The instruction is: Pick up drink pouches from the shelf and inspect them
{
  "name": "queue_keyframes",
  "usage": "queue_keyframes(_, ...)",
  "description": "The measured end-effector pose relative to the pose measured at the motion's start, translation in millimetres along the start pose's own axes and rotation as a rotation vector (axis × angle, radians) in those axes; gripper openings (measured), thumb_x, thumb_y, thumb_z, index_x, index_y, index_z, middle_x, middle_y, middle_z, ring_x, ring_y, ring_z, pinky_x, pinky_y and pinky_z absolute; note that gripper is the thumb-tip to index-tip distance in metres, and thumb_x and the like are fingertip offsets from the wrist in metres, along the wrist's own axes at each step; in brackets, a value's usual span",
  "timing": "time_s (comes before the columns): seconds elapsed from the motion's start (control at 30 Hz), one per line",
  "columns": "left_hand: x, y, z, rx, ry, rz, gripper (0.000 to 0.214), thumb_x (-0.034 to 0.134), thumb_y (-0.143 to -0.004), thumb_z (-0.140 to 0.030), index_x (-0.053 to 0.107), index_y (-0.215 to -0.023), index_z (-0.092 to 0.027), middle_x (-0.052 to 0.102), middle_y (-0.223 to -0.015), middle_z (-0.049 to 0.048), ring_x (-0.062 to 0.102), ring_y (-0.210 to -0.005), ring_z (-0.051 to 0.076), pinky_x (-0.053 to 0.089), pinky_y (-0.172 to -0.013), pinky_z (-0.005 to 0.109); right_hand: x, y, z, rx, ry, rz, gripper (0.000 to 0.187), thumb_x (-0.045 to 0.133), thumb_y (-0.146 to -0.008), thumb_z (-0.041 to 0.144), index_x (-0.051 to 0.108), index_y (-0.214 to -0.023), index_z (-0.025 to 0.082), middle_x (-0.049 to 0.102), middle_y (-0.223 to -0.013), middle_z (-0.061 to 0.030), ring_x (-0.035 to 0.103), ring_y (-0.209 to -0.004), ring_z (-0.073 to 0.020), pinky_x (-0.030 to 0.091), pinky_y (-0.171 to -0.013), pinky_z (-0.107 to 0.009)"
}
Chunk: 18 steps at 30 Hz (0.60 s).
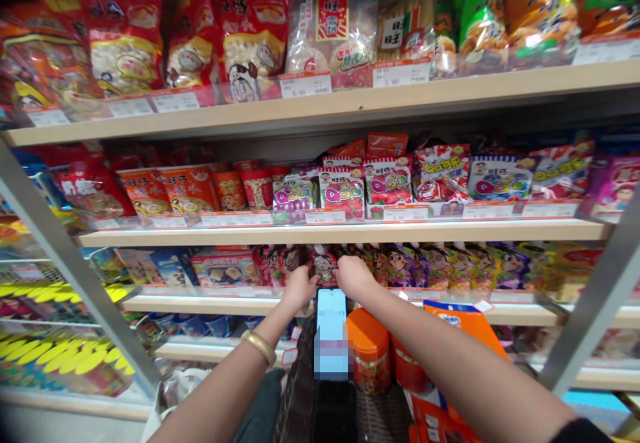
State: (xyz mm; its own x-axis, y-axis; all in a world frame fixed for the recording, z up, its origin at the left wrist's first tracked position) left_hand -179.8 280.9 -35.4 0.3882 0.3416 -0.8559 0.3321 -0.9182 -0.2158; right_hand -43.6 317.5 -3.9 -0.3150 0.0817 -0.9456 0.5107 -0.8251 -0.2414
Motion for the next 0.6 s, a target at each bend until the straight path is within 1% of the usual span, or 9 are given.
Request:
queue_keyframes(0.1,8.5,0.1,-0.7,-0.014,-0.029,0.005,0.022,0.054,-0.085,-0.021,0.067,-0.1,-0.012,0.071,-0.101,0.0188,0.066,-0.102,0.027,0.047,-0.084,0.031,2.2,-0.5,-2.3,0.042,0.026,0.028,0.026,0.055,-0.087,0.026,0.072,-0.087,0.007,0.074,-0.085,-0.0212,0.071,-0.086,-0.0291,0.051,-0.077,-0.032)
queue_keyframes(0.23,15.0,1.7,-3.2,0.021,-0.046,0.005,0.022,0.048,-0.087,-0.019,0.069,-0.09,-0.012,0.072,-0.093,0.0186,0.068,-0.094,0.027,0.048,-0.082,0.032,-1.7,2.8,-2.4,0.046,0.05,0.026,0.031,0.053,-0.087,0.027,0.072,-0.092,0.004,0.072,-0.089,-0.0252,0.07,-0.09,-0.033,0.051,-0.079,-0.036)
queue_keyframes(0.3,14.0,5.2,-4.2,0.054,-0.039,0.0,0.025,0.045,-0.088,-0.016,0.069,-0.089,-0.012,0.072,-0.09,0.0174,0.068,-0.091,0.026,0.048,-0.081,0.032,-3.8,5.6,0.0,0.026,0.048,0.023,0.032,0.051,-0.087,0.029,0.072,-0.09,0.004,0.072,-0.09,-0.0255,0.07,-0.09,-0.033,0.05,-0.079,-0.037)
queue_keyframes(0.37,9.2,11.0,-3.0,0.091,-0.023,-0.015,0.026,0.043,-0.089,-0.015,0.067,-0.096,-0.013,0.071,-0.093,0.0151,0.067,-0.091,0.023,0.048,-0.082,0.03,-4.1,8.5,5.8,-0.018,0.03,0.032,0.032,0.051,-0.087,0.03,0.073,-0.085,0.007,0.073,-0.089,-0.0234,0.07,-0.089,-0.0313,0.05,-0.08,-0.035)
queue_keyframes(0.4,4.7,14.4,-1.1,0.113,-0.009,-0.042,0.026,0.041,-0.09,-0.015,0.066,-0.1,-0.014,0.07,-0.097,0.0138,0.066,-0.094,0.022,0.047,-0.084,0.03,-3.5,9.8,10.2,-0.047,0.013,0.04,0.032,0.05,-0.087,0.031,0.074,-0.081,0.01,0.073,-0.087,-0.0213,0.07,-0.087,-0.0297,0.05,-0.08,-0.034)
queue_keyframes(0.43,-1.9,17.9,1.6,0.138,0.009,-0.098,0.027,0.041,-0.09,-0.015,0.064,-0.103,-0.015,0.068,-0.1,0.0127,0.064,-0.096,0.021,0.047,-0.087,0.03,-2.6,10.8,15.2,-0.079,-0.008,0.048,0.031,0.05,-0.087,0.03,0.074,-0.079,0.012,0.074,-0.085,-0.0189,0.071,-0.086,-0.0279,0.05,-0.08,-0.032)
queue_keyframes(0.47,-10.0,21.3,5.4,0.162,0.029,-0.18,0.027,0.04,-0.09,-0.015,0.062,-0.105,-0.015,0.066,-0.103,0.0121,0.062,-0.1,0.02,0.046,-0.089,0.03,-1.7,11.4,20.8,-0.109,-0.033,0.054,0.03,0.05,-0.087,0.03,0.074,-0.077,0.014,0.075,-0.083,-0.0162,0.071,-0.084,-0.0259,0.05,-0.08,-0.03)
queue_keyframes(0.57,-40.5,32.1,21.3,0.209,0.087,-0.561,0.023,0.046,-0.085,-0.015,0.058,-0.104,-0.014,0.061,-0.103,0.0138,0.058,-0.102,0.025,0.047,-0.09,0.038,1.4,10.2,37.4,-0.173,-0.116,0.057,0.027,0.049,-0.087,0.025,0.075,-0.084,0.018,0.076,-0.086,-0.0103,0.071,-0.084,-0.0212,0.049,-0.08,-0.026)
queue_keyframes(0.6,-47.2,33.4,26.4,0.203,0.083,-0.641,0.024,0.048,-0.083,-0.015,0.057,-0.106,-0.013,0.06,-0.103,0.0148,0.057,-0.102,0.027,0.047,-0.089,0.041,2.6,8.7,42.2,-0.184,-0.144,0.056,0.027,0.048,-0.086,0.023,0.074,-0.088,0.018,0.076,-0.089,-0.0094,0.071,-0.086,-0.0202,0.049,-0.081,-0.025)
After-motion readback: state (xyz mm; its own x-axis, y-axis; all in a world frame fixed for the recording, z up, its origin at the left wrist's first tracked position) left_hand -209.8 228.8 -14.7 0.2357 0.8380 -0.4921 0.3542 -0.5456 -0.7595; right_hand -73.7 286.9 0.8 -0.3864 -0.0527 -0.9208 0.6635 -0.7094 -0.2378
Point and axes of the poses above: each hand's wrist, its own y-axis away from the middle knuckle, its own x-axis out of the palm, z = x × y, the point moved 6 cm from there along -y, towards the middle knuckle
